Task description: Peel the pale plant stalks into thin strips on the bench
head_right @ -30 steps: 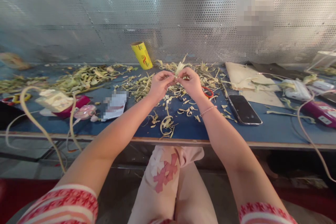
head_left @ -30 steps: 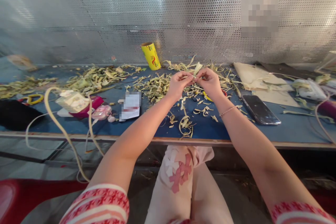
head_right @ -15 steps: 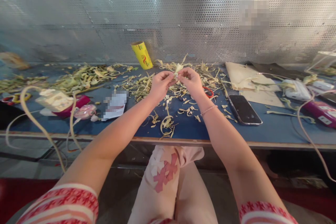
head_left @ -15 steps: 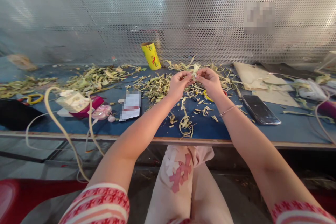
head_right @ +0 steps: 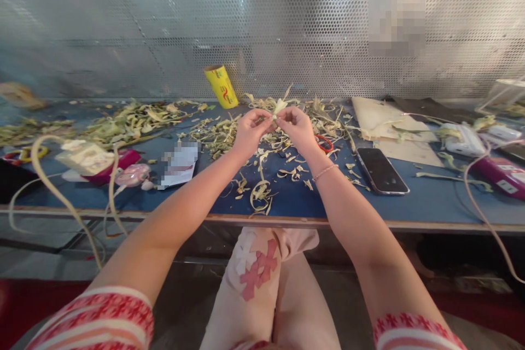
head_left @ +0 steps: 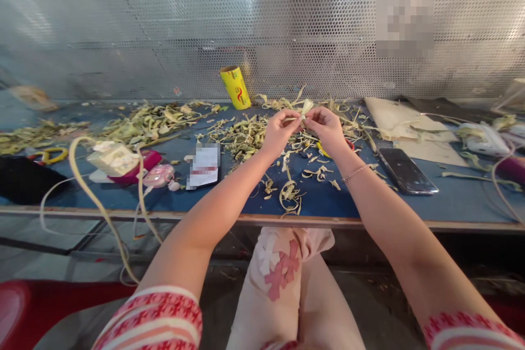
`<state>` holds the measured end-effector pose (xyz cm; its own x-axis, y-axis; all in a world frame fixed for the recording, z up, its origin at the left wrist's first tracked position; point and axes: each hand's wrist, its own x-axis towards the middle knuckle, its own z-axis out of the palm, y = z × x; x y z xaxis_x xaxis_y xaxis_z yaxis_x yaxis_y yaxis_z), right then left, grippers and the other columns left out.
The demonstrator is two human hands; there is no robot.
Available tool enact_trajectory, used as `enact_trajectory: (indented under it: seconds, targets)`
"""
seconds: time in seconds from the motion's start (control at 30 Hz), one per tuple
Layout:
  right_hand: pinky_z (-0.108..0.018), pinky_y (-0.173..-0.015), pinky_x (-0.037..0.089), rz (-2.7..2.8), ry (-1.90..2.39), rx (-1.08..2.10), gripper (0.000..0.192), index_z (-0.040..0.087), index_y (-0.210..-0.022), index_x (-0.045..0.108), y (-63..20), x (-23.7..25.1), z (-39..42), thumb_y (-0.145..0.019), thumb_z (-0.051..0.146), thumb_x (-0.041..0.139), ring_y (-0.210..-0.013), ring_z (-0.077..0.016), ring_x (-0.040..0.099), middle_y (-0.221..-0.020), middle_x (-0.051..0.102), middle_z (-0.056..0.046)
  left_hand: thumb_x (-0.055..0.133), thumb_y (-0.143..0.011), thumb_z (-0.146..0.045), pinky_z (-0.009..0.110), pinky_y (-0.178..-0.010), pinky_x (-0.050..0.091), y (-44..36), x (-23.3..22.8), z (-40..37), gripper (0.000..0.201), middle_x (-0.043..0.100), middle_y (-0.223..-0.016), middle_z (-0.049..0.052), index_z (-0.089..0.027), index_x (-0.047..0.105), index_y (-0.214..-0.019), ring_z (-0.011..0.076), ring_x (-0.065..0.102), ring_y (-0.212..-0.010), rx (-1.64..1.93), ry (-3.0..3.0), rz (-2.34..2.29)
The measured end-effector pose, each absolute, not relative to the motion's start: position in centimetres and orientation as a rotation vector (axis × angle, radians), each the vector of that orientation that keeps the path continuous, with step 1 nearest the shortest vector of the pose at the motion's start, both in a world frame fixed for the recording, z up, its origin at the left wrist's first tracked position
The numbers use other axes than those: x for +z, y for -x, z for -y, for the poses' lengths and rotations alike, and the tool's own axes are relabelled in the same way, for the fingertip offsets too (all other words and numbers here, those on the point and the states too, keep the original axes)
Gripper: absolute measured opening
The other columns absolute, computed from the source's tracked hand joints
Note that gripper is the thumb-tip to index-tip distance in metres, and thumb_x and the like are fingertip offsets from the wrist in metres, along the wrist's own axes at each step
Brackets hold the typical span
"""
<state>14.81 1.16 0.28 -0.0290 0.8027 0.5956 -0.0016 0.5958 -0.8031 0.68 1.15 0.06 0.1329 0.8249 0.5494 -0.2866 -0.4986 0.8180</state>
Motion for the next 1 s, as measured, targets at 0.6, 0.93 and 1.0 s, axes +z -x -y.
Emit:
enact_trajectory:
  seconds: [0.6,0.93,1.0]
  targets:
    - [-0.029,-0.068,0.048,1.578,0.787,0.518,0.010,0.020,-0.084,0.057,-14.5,0.5,-0.5,-0.076,0.020,0.062,-0.072,-0.0123,0.056,-0.077,0.059,0.001,0.066,-0.074,-0.010,0.026,-0.081,0.053,-0.9,0.9,-0.5,0.007,0.067,-0.071,-0.002,-0.017,0.066,-0.074,0.0073,0.064,-0.070,1.338,-0.981,-0.496]
    - [-0.030,-0.070,0.050,1.606,0.823,0.490,0.012,0.020,-0.086,0.061,-14.5,0.6,-0.2,-0.074,0.018,0.061,-0.079,-0.0142,0.058,-0.084,0.062,-0.002,0.062,-0.074,-0.006,0.023,-0.074,0.051,-0.9,1.2,-0.2,0.012,0.068,-0.065,-0.002,-0.016,0.067,-0.069,0.0068,0.063,-0.064,1.323,-0.955,-0.490]
    - [-0.029,-0.069,0.050,1.605,0.838,0.462,0.012,0.020,-0.086,0.060,-14.4,0.6,-0.1,-0.074,0.016,0.060,-0.078,-0.0136,0.058,-0.083,0.061,-0.001,0.064,-0.073,-0.006,0.023,-0.075,0.051,-0.8,1.2,-0.2,0.010,0.068,-0.066,-0.001,-0.015,0.068,-0.070,0.0065,0.063,-0.064,1.307,-0.956,-0.506]
